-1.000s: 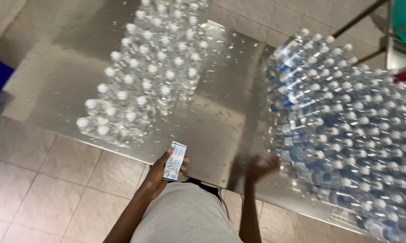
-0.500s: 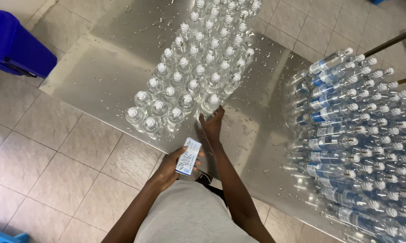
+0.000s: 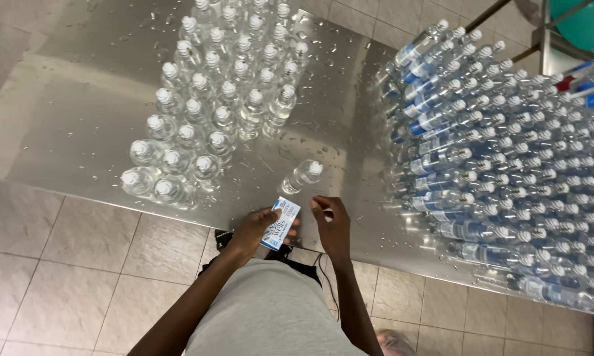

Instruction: The person picks up clear plastic water bottles from a stainless steel table and applies paper labels to them. They hold a stack of labels in one hand while using the other to place each label onto a bottle, then set the labeled bottle down on the table.

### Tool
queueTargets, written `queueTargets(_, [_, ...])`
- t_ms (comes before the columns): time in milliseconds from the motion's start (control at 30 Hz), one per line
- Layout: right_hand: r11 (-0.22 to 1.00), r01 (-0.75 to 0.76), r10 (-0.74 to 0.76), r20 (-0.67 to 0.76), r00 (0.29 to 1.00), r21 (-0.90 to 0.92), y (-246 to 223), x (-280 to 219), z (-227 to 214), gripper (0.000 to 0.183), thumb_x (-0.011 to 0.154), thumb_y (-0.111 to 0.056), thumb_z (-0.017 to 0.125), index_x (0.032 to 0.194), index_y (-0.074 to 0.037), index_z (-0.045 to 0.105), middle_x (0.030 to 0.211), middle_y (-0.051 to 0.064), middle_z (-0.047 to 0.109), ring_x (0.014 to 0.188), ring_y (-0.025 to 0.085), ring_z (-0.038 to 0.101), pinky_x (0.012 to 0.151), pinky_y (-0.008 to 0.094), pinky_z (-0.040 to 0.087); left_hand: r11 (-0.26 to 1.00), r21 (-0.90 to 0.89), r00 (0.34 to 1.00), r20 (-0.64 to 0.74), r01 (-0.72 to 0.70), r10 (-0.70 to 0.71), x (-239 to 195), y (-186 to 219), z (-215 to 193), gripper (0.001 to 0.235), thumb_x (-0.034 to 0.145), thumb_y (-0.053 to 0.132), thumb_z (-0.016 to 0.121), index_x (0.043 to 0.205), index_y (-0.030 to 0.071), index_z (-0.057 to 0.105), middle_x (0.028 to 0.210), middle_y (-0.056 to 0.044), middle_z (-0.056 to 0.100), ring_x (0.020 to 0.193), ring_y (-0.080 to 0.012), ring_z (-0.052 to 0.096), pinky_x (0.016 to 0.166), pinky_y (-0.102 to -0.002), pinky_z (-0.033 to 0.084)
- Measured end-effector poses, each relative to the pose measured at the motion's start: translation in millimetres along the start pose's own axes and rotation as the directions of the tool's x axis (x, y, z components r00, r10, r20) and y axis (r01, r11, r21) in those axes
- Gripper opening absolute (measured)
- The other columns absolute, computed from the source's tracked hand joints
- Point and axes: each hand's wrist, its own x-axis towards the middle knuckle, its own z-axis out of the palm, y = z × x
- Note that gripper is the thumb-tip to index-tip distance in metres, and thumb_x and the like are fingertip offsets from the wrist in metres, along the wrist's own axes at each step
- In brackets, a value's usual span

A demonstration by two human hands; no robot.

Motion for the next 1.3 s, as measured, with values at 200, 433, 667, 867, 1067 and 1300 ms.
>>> queueTargets(200, [0.999, -0.042, 0.033, 0.266, 0.963, 0.027, 6, 22, -12, 0.053, 0.086, -0.027, 0.098, 0.134, -0.023, 0.079, 0.111, 0.005, 0.077, 0.110, 0.020, 0.075, 0.099, 0.037, 0.063, 0.966, 0.244, 0.997, 0.006, -0.081, 0.082, 8, -15, 10, 0.039, 0.109, 0.025, 0.070, 0.139, 0.001, 0.074, 0.113, -0.020, 0.084, 0.094, -0.0287, 0.083, 0.080, -0.039, 0.073])
queueTargets(433, [0.997, -0.048, 0.025, 0.323, 0.946, 0.064, -16, 32, -26, 0.037, 0.090, -0.016, 0.095, 0.125, -0.016, 0.083, 0.100, 0.008, 0.080, 0.100, 0.013, 0.071, 0.096, 0.035, 0.059, 0.961, 0.225, 0.978, -0.094, -0.163, 0.188, 48, -65, -20, 0.032, 0.113, 0.018, 0.060, 0.129, 0.000, 0.080, 0.100, -0.012, 0.084, 0.090, -0.0138, 0.076, 0.084, -0.032, 0.063])
queueTargets(667, [0.998, 0.006, -0.024, 0.315, 0.949, 0.059, -30, 43, -33, 0.024, 0.097, -0.019, 0.089, 0.121, -0.017, 0.086, 0.109, 0.008, 0.087, 0.103, 0.014, 0.076, 0.098, 0.036, 0.060, 0.947, 0.244, 0.959, -0.141, -0.206, 0.245, 96, -113, -62, 0.034, 0.117, 0.023, 0.058, 0.131, 0.001, 0.080, 0.103, -0.014, 0.084, 0.088, -0.0149, 0.074, 0.084, -0.033, 0.058])
queueTargets(867, [0.967, 0.235, -0.242, 0.071, 0.968, 0.102, -36, 63, -49, 0.018, 0.102, -0.010, 0.083, 0.119, -0.008, 0.086, 0.109, 0.016, 0.086, 0.100, 0.020, 0.078, 0.096, 0.042, 0.062, 0.933, 0.283, 0.927, -0.234, -0.222, 0.292, 27, -39, -10, 0.035, 0.116, 0.024, 0.057, 0.127, 0.001, 0.081, 0.092, -0.013, 0.082, 0.075, -0.0142, 0.072, 0.076, -0.032, 0.057])
queueTargets(1067, [0.884, 0.419, -0.396, -0.142, 0.907, 0.210, 1, 117, -14, 0.018, 0.105, -0.008, 0.080, 0.122, -0.006, 0.083, 0.114, 0.013, 0.085, 0.108, 0.020, 0.079, 0.096, 0.042, 0.064, 0.945, 0.252, 0.906, -0.314, -0.208, 0.283, -8, -6, 9, 0.037, 0.115, 0.025, 0.059, 0.128, -0.003, 0.080, 0.090, -0.015, 0.081, 0.075, -0.0148, 0.072, 0.075, -0.032, 0.059])
queueTargets(1300, [0.884, 0.364, -0.363, -0.059, 0.930, 0.292, 54, 122, -2, 0.016, 0.106, -0.006, 0.076, 0.121, -0.002, 0.080, 0.118, 0.016, 0.082, 0.117, 0.026, 0.077, 0.103, 0.045, 0.064, 0.961, 0.228, 0.914, -0.334, -0.158, 0.230, -9, -7, 5, 0.038, 0.114, 0.027, 0.060, 0.128, -0.004, 0.079, 0.091, -0.016, 0.081, 0.075, -0.0165, 0.074, 0.076, -0.034, 0.062])
